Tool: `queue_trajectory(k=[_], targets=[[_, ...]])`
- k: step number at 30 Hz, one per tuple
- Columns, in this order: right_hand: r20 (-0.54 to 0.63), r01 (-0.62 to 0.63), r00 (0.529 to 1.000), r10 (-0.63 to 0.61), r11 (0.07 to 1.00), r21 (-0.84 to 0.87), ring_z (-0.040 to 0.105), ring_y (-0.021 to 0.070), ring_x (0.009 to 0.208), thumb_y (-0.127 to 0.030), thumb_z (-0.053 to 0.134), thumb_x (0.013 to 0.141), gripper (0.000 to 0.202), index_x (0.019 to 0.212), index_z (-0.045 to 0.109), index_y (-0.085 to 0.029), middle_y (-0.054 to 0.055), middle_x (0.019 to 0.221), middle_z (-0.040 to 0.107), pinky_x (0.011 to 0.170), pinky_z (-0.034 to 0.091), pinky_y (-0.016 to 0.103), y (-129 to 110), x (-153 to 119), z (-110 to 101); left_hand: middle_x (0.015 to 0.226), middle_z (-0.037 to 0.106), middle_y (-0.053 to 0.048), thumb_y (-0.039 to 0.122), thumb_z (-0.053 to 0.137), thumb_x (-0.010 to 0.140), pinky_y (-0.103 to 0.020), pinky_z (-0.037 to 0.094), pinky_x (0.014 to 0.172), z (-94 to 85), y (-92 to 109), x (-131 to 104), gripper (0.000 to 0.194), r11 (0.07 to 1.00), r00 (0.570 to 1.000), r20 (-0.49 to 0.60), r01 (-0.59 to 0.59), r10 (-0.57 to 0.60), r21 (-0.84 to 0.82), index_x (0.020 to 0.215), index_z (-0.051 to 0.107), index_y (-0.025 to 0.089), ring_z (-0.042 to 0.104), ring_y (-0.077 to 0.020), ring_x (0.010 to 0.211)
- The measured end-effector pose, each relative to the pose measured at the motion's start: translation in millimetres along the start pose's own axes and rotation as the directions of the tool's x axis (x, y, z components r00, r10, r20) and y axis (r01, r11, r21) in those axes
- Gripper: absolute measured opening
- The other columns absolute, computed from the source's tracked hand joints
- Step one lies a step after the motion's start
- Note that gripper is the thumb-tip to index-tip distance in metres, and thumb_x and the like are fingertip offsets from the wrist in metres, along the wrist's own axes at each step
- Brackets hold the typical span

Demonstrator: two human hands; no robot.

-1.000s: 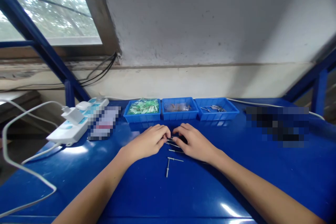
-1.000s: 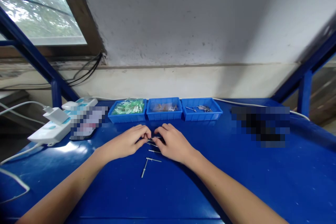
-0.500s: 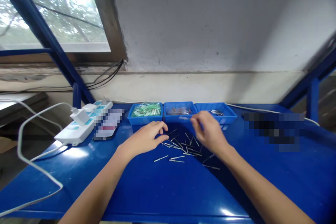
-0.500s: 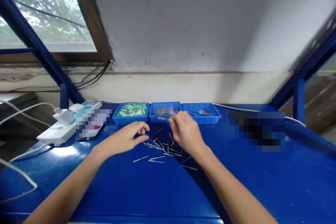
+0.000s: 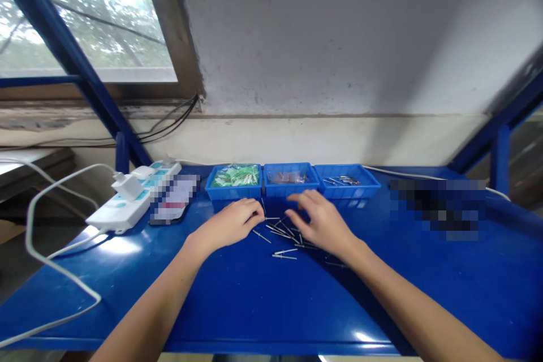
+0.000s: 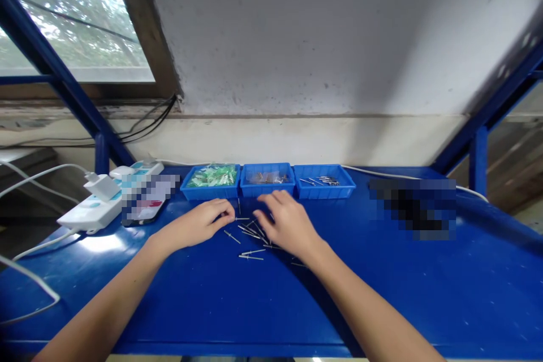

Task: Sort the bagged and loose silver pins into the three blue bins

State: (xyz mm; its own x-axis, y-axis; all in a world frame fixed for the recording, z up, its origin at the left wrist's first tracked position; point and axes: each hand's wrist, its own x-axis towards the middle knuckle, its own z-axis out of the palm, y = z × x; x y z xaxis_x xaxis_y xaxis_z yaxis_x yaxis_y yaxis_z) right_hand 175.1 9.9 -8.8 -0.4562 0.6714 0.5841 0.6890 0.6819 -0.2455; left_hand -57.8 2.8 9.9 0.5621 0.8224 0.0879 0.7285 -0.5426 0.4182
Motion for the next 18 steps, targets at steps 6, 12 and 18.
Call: queue_trajectory(k=[6,12,18], targets=[[0.089,0.181,0.98,-0.18,0.984,-0.002,0.051,0.0157,0.071,-0.025,0.042,0.092,0.02,0.087,0.061,-0.018,0.004,0.076,0.06,0.06,0.039,0.027,-28,-3,7,0.084,0.057,-0.001,0.029,0.038,0.094,-0.031,0.04,0.078,-1.9,23,0,0.02,0.998,0.996,-0.053,-0.066,0.065,-0.02,0.083,0.054,0.02,0.053,-0.0174,0.085],[-0.141,0.076,0.986,-0.089,0.993,-0.093,0.054,0.0148,0.07,-0.027,0.041,0.093,0.024,0.085,0.06,-0.016,0.006,0.075,0.062,0.064,0.041,0.027,7,5,-15,0.098,0.058,-0.001,0.034,0.044,0.092,-0.032,0.041,0.08,-7.7,18,-6,0.021,0.999,0.999,-0.03,0.037,-0.038,-0.04,0.11,0.052,0.027,0.053,-0.0183,0.093],[-0.493,-0.593,0.756,0.431,0.77,-0.235,0.058,0.0227,0.07,-0.037,0.05,0.085,0.044,0.12,0.049,-0.012,0.006,0.073,0.062,0.061,0.041,0.032,62,2,-35,0.099,0.055,-0.002,0.028,0.052,0.086,-0.037,0.037,0.086,-3.3,-10,-6,0.008,0.995,0.984,0.173,0.027,-0.043,0.097,0.085,0.06,0.024,0.05,-0.0218,0.095]])
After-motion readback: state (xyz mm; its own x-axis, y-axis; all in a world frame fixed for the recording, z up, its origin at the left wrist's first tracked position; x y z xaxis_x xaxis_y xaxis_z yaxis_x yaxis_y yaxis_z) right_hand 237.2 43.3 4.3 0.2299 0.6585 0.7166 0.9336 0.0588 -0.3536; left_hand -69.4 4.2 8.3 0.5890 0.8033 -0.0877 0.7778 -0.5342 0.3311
